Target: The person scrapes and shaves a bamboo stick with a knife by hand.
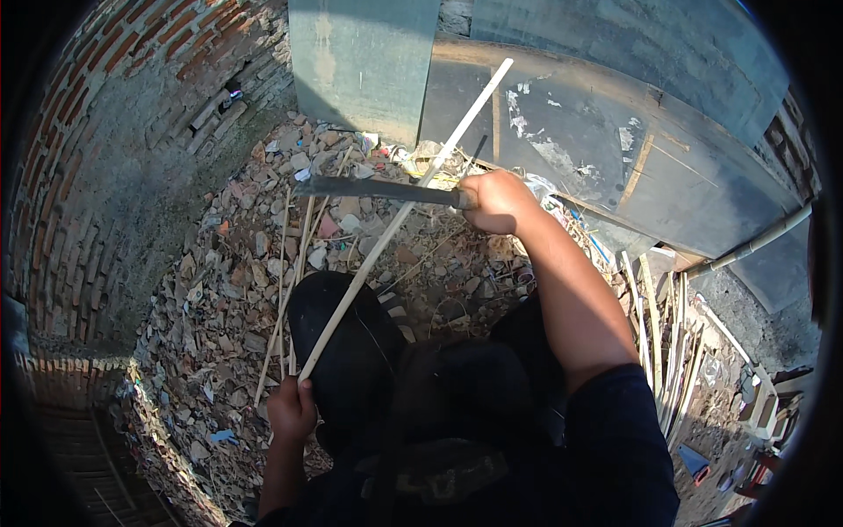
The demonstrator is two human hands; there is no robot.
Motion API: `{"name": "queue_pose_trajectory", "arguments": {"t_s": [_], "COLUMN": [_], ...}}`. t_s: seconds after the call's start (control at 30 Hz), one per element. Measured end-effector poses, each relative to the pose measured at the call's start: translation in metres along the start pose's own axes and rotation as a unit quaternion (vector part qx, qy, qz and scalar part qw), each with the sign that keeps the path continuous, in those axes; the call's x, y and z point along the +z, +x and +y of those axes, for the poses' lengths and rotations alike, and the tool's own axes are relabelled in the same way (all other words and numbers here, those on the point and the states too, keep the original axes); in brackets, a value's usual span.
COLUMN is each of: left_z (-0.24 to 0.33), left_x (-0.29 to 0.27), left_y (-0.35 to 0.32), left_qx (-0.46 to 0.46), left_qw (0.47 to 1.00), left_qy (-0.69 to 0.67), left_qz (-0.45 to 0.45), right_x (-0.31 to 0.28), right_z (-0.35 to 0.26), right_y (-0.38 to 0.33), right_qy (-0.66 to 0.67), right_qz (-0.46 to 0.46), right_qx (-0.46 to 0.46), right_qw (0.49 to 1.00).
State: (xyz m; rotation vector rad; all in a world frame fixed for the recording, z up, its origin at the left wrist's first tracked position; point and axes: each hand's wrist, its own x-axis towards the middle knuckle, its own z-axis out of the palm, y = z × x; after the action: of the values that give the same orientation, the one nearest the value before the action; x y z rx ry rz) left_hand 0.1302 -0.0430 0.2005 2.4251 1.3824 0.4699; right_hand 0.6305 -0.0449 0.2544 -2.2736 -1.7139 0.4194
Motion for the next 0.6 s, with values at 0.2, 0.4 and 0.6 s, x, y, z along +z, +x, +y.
{"name": "queue_pose_trajectory", "arguments": {"t_s": [0.2,0.4,0.6], "left_z": [0.006,0.000,-0.001], "left_x": [-0.017,-0.011,-0.014], "left_y": [-0.001,-0.006,-0.006], "left_qx": [-0.017,-0.026,-0.006], "left_qw": [0.999,0.999,0.998], "left_qy": [0.037,0.034,0.057], "left_qz": [-0.022,-0.019,0.001], "right_x": [0.003,-0.014,-0.008], "right_z": [0.044,-0.012,0.067], "right_y": [0.002,-0.009,0.001], "right_qy": [0.108,-0.042,0.091], "right_qz": [0.117,0.011,0.148], "right_qx": [0.155,-0.010,0.211], "right_qw": [0.975,0.999,0.962]}}
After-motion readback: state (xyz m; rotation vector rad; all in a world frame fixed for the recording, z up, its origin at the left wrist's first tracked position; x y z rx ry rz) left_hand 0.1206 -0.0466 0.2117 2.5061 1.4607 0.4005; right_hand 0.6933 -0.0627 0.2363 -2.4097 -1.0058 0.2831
